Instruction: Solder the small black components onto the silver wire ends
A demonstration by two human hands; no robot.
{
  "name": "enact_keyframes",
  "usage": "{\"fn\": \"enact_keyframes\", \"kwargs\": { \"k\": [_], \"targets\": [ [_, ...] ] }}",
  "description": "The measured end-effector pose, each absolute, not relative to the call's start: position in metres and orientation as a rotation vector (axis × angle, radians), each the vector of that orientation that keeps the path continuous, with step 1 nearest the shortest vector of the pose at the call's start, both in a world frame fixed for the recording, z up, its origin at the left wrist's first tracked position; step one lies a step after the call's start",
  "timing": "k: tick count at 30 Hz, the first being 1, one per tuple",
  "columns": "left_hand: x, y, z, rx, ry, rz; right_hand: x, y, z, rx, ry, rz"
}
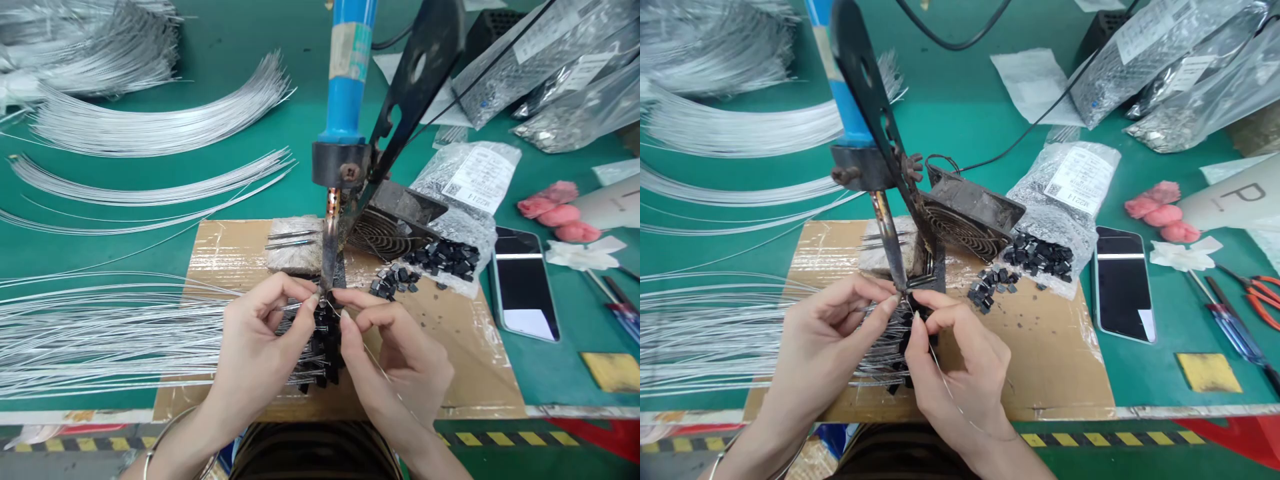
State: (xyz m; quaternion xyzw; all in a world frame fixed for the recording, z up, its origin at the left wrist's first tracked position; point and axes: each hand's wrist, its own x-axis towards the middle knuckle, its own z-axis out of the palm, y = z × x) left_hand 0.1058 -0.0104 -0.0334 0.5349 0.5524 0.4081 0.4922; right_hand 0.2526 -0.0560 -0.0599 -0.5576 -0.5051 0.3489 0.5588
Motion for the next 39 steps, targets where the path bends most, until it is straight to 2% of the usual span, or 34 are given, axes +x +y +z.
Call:
{"fn": "enact_keyframes", "kwargs": {
  "k": [39],
  "targets": [
    [0.1050, -0.0122, -0.0335, 1.363, 1.346, 0.990, 0.2511, -0.0556, -0.0611, -1.311, -1.274, 0.704]
  ]
}}
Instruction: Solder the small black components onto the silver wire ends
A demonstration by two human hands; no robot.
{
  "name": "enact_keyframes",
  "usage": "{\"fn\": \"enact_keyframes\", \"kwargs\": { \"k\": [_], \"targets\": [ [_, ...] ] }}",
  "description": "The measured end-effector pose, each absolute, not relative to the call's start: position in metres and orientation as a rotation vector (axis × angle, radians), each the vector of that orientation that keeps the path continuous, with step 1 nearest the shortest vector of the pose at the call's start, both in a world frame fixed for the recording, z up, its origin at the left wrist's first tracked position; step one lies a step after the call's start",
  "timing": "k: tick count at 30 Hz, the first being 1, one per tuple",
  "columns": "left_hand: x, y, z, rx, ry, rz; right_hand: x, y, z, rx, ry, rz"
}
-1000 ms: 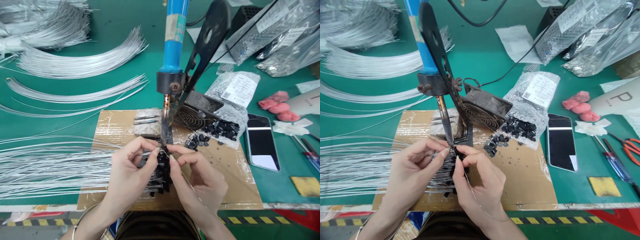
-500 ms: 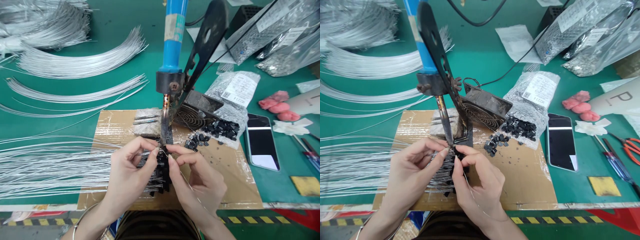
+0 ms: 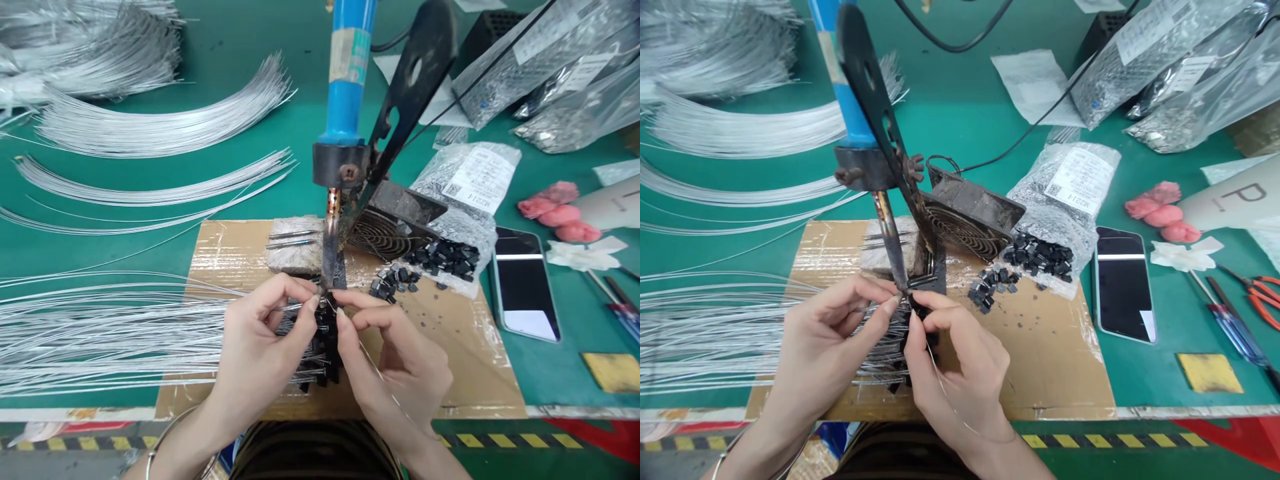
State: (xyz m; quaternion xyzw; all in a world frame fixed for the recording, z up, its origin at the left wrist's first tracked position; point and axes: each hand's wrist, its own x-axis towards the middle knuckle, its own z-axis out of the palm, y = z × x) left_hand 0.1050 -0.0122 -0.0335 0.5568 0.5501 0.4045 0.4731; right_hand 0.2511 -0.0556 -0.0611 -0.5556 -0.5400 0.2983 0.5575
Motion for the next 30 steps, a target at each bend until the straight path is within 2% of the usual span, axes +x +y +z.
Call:
{"fn": "enact_keyframes", "kwargs": {
  "k": [30],
  "targets": [
    [0.1055, -0.0131, -0.0343, 1.441, 1.355, 1.025, 0.2482, -0.0530, -0.0609, -1.277, -1.298, 0.597]
  ]
}}
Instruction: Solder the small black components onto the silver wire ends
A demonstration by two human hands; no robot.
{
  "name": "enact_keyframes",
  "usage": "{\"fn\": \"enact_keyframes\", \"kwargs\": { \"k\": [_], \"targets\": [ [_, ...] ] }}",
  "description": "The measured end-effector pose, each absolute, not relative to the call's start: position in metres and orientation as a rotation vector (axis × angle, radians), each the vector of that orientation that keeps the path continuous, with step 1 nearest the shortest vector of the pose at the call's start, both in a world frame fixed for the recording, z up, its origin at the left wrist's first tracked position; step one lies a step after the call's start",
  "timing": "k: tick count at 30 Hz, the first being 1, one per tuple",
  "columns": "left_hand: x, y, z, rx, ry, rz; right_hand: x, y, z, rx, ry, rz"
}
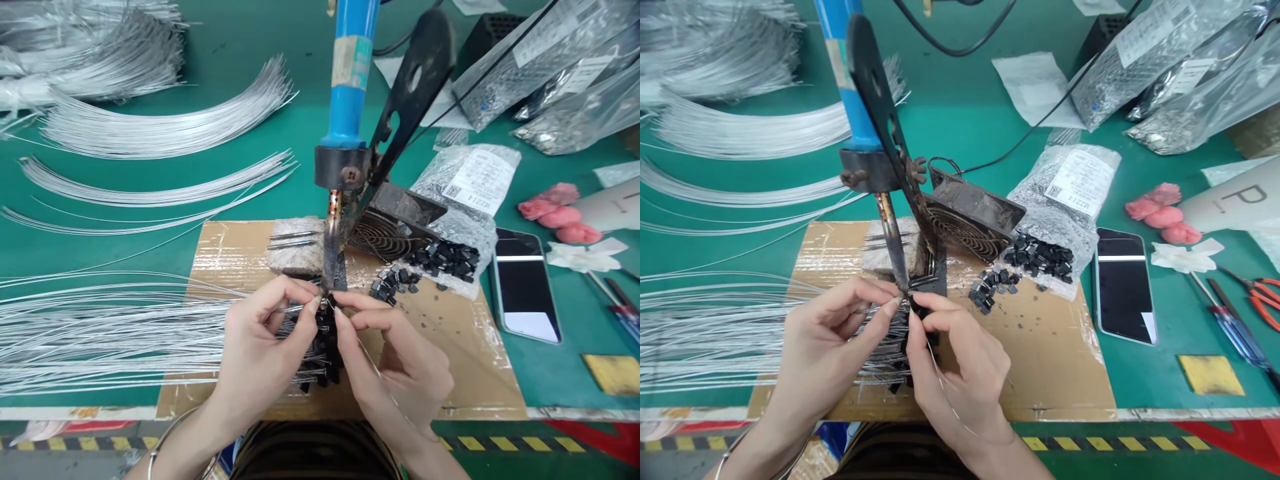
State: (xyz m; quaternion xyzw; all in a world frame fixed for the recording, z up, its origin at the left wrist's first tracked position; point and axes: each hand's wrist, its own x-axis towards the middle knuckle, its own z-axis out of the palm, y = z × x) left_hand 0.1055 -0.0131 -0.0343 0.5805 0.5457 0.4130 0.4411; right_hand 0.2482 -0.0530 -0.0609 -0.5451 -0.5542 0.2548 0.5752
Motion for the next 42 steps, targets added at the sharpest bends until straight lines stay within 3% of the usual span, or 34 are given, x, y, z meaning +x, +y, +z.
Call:
{"fn": "enact_keyframes", "kwargs": {
  "k": [42],
  "targets": [
    [0.1062, -0.0125, -0.0358, 1.423, 1.382, 0.956, 0.2487, -0.0560, -0.0657, -1.281, -1.258, 0.672]
  ]
}}
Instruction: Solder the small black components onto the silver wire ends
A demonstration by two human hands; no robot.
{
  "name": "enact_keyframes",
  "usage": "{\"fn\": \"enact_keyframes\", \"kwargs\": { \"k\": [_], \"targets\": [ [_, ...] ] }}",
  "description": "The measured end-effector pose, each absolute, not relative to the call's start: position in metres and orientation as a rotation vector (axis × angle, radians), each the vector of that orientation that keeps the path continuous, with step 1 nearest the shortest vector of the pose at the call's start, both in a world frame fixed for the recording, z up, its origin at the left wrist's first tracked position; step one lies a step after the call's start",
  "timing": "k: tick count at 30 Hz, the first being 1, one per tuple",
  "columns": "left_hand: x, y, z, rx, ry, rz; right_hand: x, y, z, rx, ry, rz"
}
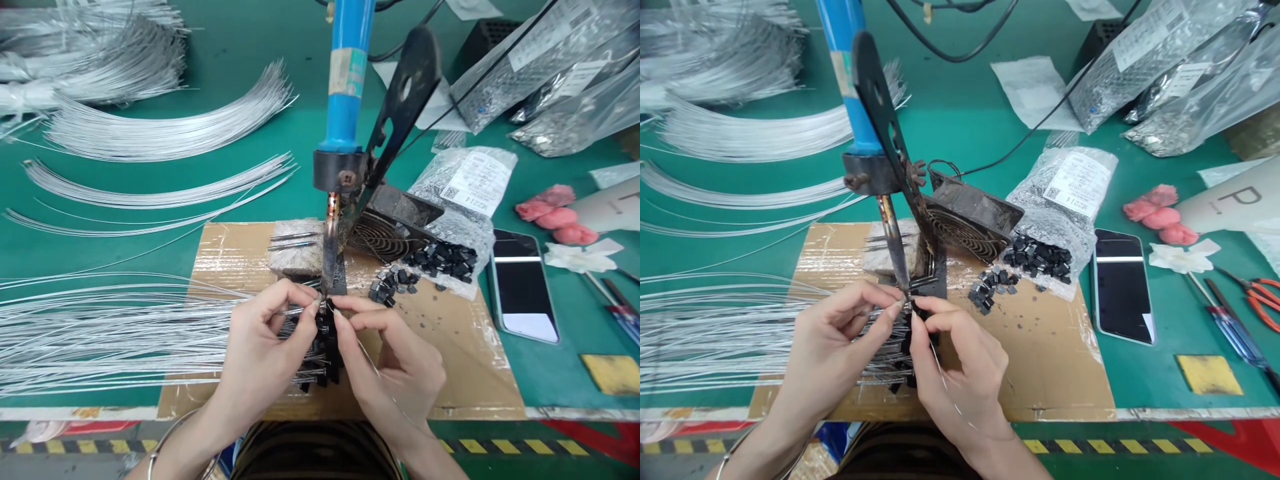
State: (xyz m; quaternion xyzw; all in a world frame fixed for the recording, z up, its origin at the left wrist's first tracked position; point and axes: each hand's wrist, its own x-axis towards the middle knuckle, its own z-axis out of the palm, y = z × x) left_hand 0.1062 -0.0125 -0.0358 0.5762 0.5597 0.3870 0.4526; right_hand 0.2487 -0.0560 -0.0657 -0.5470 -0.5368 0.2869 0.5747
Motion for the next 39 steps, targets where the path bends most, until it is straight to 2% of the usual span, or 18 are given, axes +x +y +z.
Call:
{"fn": "enact_keyframes", "kwargs": {
  "k": [5, 12, 18, 21, 25, 29, 32, 39],
  "targets": [
    [0.099, -0.014, -0.039, 1.560, 1.488, 0.876, 0.258, -0.058, -0.067, -1.352, -1.198, 0.727],
    [0.077, -0.022, -0.052, 1.909, 1.476, 0.905, 0.304, -0.059, -0.078, -1.612, -0.929, 0.436],
    [0.061, -0.026, -0.042, 1.932, 1.400, 0.960, 0.327, -0.062, -0.084, -1.725, -0.698, 0.385],
    [0.041, 0.004, -0.035, 2.011, 1.670, 0.996, 0.329, -0.061, -0.090, -1.746, -0.671, 0.381],
    [0.005, 0.081, -0.041, 2.053, 2.010, 0.749, 0.329, -0.059, -0.098, -1.739, -0.711, 0.362],
    [-0.010, 0.150, -0.058, 2.003, 2.047, 0.487, 0.332, -0.058, -0.101, -1.726, -0.703, 0.374],
    [-0.005, 0.174, -0.066, 1.963, 1.997, 0.340, 0.333, -0.058, -0.100, -1.732, -0.703, 0.357],
    [0.004, 0.173, -0.066, 1.929, 1.922, 0.397, 0.333, -0.057, -0.100, -1.779, -0.683, 0.371]
  ]
}}
